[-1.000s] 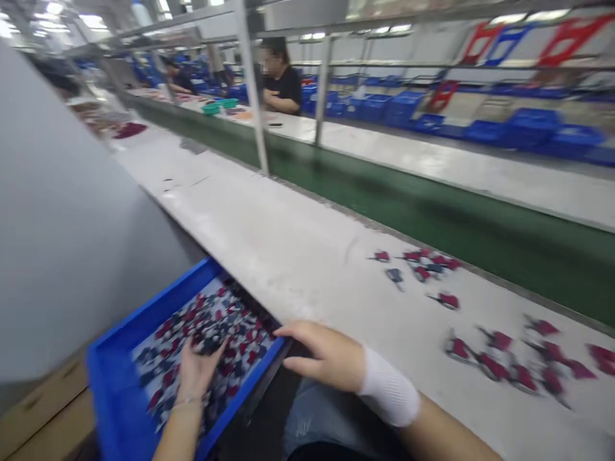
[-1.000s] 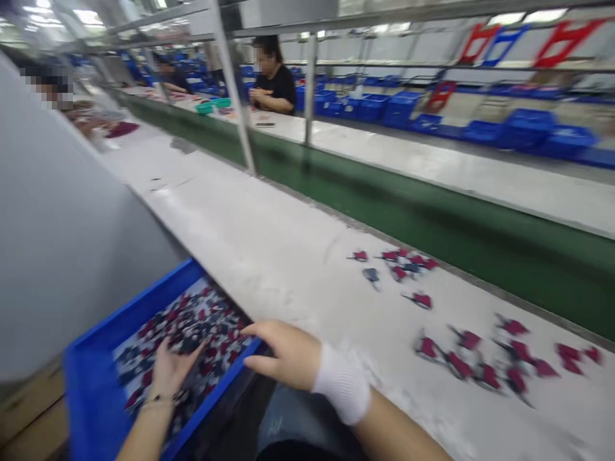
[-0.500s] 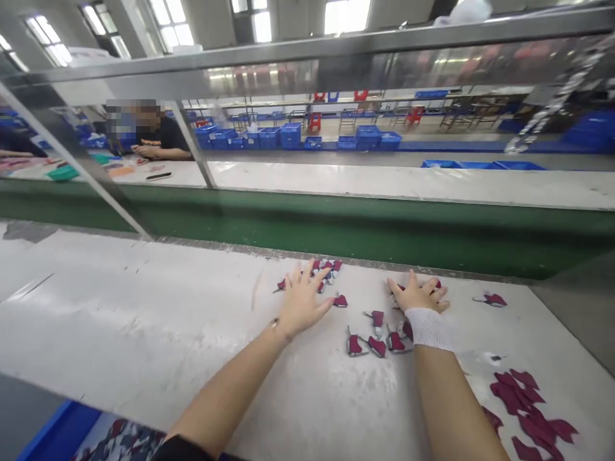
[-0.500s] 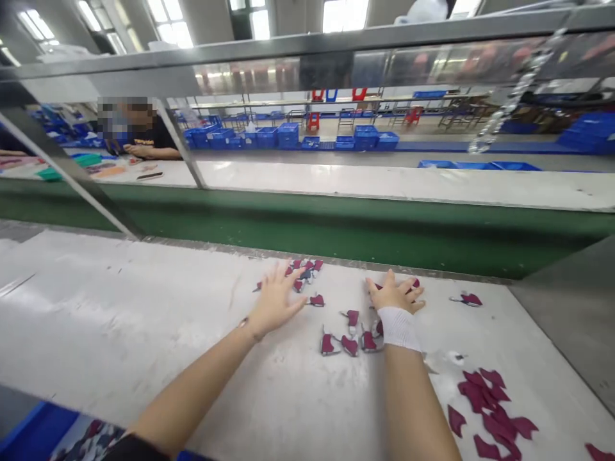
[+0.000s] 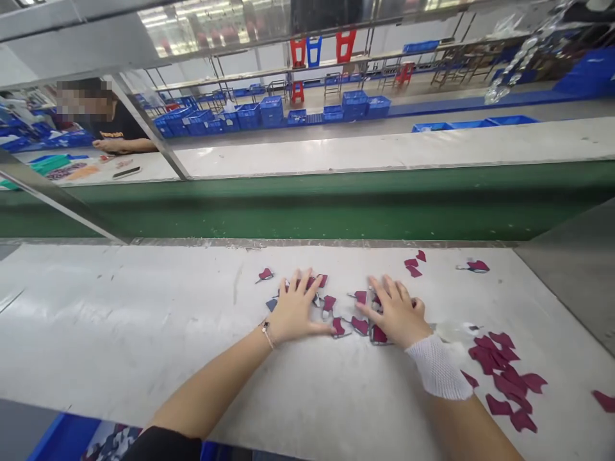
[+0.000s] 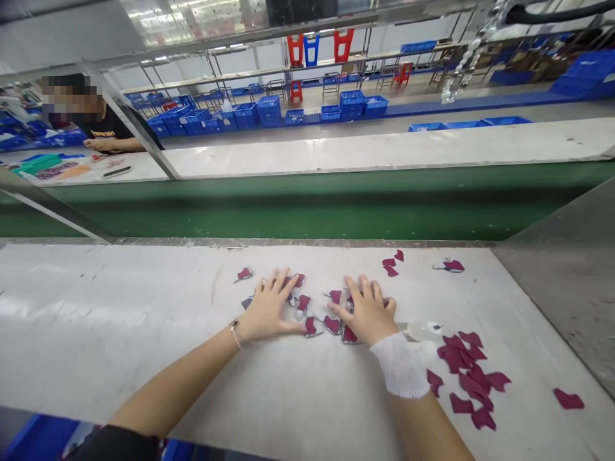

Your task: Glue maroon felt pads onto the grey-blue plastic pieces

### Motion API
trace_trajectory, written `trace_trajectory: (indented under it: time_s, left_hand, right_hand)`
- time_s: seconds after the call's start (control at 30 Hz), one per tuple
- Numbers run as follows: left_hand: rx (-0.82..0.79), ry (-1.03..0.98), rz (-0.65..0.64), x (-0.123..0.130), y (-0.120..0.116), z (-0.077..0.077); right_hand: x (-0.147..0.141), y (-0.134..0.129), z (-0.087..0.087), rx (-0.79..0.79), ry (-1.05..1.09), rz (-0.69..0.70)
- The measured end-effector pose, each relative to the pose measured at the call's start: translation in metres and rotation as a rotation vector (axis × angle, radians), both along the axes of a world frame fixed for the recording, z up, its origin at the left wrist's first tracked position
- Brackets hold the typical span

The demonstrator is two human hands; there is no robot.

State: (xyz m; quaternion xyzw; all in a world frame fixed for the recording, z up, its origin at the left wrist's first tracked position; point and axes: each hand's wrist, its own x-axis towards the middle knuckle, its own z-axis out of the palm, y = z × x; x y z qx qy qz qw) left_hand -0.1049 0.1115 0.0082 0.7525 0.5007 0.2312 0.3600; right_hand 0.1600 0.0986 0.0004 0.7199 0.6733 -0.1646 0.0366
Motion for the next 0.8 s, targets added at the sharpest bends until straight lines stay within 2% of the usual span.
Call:
trace_trajectory:
  time_s: [0.07,0.13,0.27,0.37,0.5,0.63,0.8]
  left_hand:
    - [0.018,0.0,-0.098,0.006,-0.015,0.002]
    - [0.04,-0.024,-0.162,0.02,-0.02,0.003]
    - [0.065,-0.113,-0.249,0.057,-0.006,0.002]
    - [0.148,-0.051,-0.344,0.075,0.007,-0.001]
    - [0.236,0.116,-0.365,0.072,0.004,-0.003]
    - [0.258,0.175,-0.297,0.061,-0.013,-0.002]
    - [0.294,0.219,-0.316,0.065,-0.017,-0.004]
  right_hand:
    - [0.002,-0.014,0.001,-0.049,0.01,0.1]
    - [0.005,-0.026,0.001,-0.079,0.012,0.185]
    - [0.017,-0.041,-0.001,-0.081,-0.006,0.269]
    - [0.024,-0.047,-0.004,-0.042,-0.026,0.291]
    - [0.025,-0.059,-0.012,0.045,-0.053,0.268]
    - [0.026,-0.068,-0.023,0.136,-0.058,0.255]
    - [0.026,-0.067,-0.03,0.216,-0.076,0.307]
